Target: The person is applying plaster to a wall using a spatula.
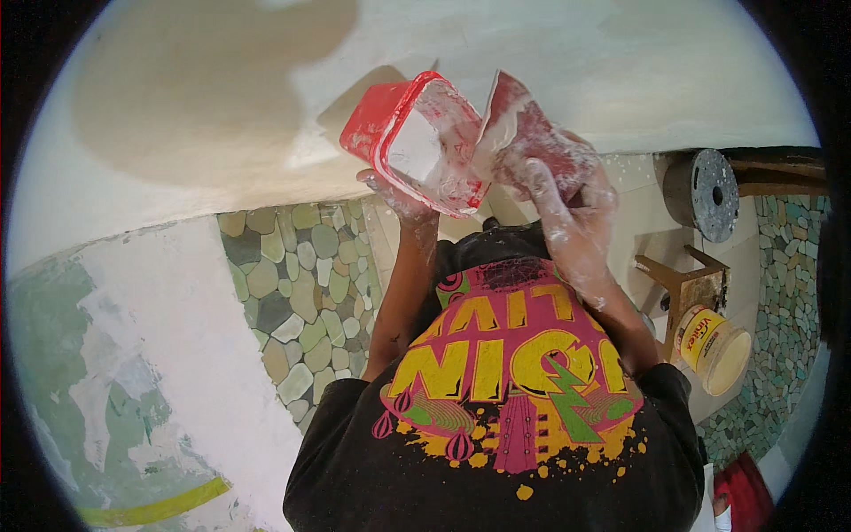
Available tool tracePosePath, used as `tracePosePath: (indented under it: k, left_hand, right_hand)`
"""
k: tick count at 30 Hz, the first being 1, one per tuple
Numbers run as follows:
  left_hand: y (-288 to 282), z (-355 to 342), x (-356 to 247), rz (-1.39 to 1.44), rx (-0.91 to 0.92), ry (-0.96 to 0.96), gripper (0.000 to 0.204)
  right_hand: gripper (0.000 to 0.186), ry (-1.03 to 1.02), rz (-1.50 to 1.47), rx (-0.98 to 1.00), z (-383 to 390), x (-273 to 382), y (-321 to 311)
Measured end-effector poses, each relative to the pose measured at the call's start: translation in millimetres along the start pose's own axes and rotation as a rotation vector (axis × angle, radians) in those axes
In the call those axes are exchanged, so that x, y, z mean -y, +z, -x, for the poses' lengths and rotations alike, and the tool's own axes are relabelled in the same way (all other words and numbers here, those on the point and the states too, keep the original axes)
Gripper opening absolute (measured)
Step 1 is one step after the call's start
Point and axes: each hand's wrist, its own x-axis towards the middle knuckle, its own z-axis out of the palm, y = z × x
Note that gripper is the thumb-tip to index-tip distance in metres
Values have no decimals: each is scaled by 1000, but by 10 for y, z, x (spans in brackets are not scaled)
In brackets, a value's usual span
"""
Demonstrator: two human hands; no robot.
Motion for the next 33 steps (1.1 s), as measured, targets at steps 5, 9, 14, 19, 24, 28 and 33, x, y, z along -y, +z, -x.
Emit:
tracePosePath:
  k: [5, 9, 14, 19, 24, 28, 33]
  left_hand:
    - [-30, 73, -19, -43, 29, -18, 112]
    - [-67, 49, -71, -72, 47, -18, 112]
    - [-104, 123, -149, -107, 59, 5, 112]
    - [-110, 86, -161, -141, 82, 23, 113]
    - [-119, 17, -193, -179, 102, 36, 113]
    - [-111, -29, -171, -210, 116, 50, 113]
    - [-128, -50, -167, -248, 129, 73, 114]
  right_hand:
    - [35, -21, -26, 111, 84, 96, -86]
    - [29, -71, 98, 191, 127, -118, -174]
    - [23, 20, 125, 198, 173, -104, -192]
    - [17, 166, -151, 112, 260, -180, -105]
    - [15, 404, -122, 286, 199, -159, -174]
    - [15, 419, -103, 316, 162, -197, -182]
    - [16, 725, -662, 61, 148, -180, -158]
